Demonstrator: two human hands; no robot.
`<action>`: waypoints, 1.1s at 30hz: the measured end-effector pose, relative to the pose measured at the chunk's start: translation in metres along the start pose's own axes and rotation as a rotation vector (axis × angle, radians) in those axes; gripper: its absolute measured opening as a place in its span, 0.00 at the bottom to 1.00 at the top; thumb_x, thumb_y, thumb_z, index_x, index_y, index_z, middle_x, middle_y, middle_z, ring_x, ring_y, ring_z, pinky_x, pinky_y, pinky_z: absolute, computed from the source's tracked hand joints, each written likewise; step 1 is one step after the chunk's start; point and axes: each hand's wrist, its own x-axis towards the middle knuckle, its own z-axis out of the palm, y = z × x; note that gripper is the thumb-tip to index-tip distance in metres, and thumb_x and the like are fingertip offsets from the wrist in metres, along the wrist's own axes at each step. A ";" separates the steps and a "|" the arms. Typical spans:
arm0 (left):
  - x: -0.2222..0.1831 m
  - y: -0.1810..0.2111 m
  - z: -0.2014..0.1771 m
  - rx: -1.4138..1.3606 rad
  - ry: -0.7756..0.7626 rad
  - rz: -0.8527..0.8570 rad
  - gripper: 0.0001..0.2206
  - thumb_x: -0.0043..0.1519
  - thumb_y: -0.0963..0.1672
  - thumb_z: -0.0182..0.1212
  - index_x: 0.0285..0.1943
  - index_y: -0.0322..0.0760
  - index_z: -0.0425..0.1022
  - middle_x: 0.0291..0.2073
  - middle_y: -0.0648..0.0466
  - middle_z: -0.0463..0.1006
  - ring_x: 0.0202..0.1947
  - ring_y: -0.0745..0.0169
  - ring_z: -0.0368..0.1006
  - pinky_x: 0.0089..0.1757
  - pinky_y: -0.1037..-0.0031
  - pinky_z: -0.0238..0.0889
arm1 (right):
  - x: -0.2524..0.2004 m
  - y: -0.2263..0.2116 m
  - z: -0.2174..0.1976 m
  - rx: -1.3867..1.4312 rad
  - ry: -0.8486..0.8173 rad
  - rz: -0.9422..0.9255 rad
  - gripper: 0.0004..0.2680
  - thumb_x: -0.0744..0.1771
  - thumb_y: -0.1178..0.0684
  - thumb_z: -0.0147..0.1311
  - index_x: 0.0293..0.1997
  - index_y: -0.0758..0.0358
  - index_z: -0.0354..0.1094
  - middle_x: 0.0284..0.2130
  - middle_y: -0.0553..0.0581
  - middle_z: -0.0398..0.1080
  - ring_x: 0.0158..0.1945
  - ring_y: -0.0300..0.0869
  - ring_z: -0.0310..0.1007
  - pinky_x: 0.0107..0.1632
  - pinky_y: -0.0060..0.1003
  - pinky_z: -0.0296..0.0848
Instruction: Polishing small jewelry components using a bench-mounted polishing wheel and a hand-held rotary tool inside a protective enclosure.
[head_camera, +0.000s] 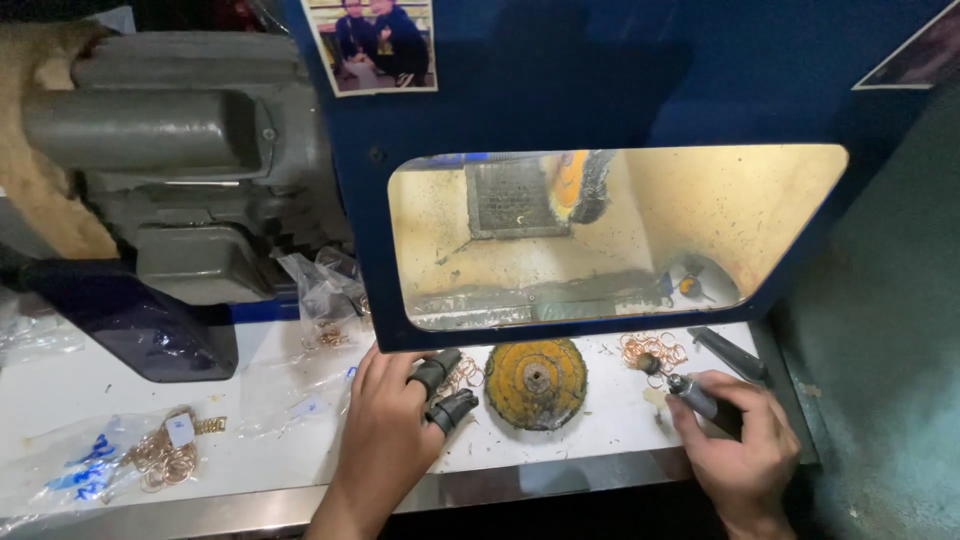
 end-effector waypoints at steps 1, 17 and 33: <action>-0.002 0.000 -0.001 -0.006 -0.003 0.008 0.24 0.49 0.49 0.76 0.53 0.36 0.81 0.45 0.52 0.78 0.48 0.47 0.70 0.63 0.49 0.54 | -0.003 0.002 -0.003 -0.008 0.003 0.005 0.13 0.62 0.53 0.71 0.42 0.71 0.72 0.43 0.64 0.78 0.45 0.50 0.79 0.54 0.43 0.76; -0.079 -0.039 0.041 0.027 -0.293 -0.329 0.28 0.48 0.59 0.67 0.58 0.55 0.78 0.55 0.66 0.80 0.60 0.54 0.71 0.56 0.56 0.63 | 0.028 0.024 -0.017 -0.157 -0.308 0.554 0.15 0.63 0.46 0.63 0.55 0.46 0.70 0.43 0.54 0.80 0.44 0.53 0.81 0.45 0.46 0.76; -0.045 -0.007 0.012 -0.200 -0.117 -0.241 0.22 0.57 0.54 0.64 0.56 0.43 0.79 0.53 0.58 0.81 0.58 0.49 0.71 0.57 0.56 0.62 | 0.055 0.015 0.009 -0.392 -0.599 0.616 0.14 0.64 0.40 0.60 0.55 0.42 0.71 0.36 0.62 0.79 0.40 0.62 0.78 0.39 0.51 0.74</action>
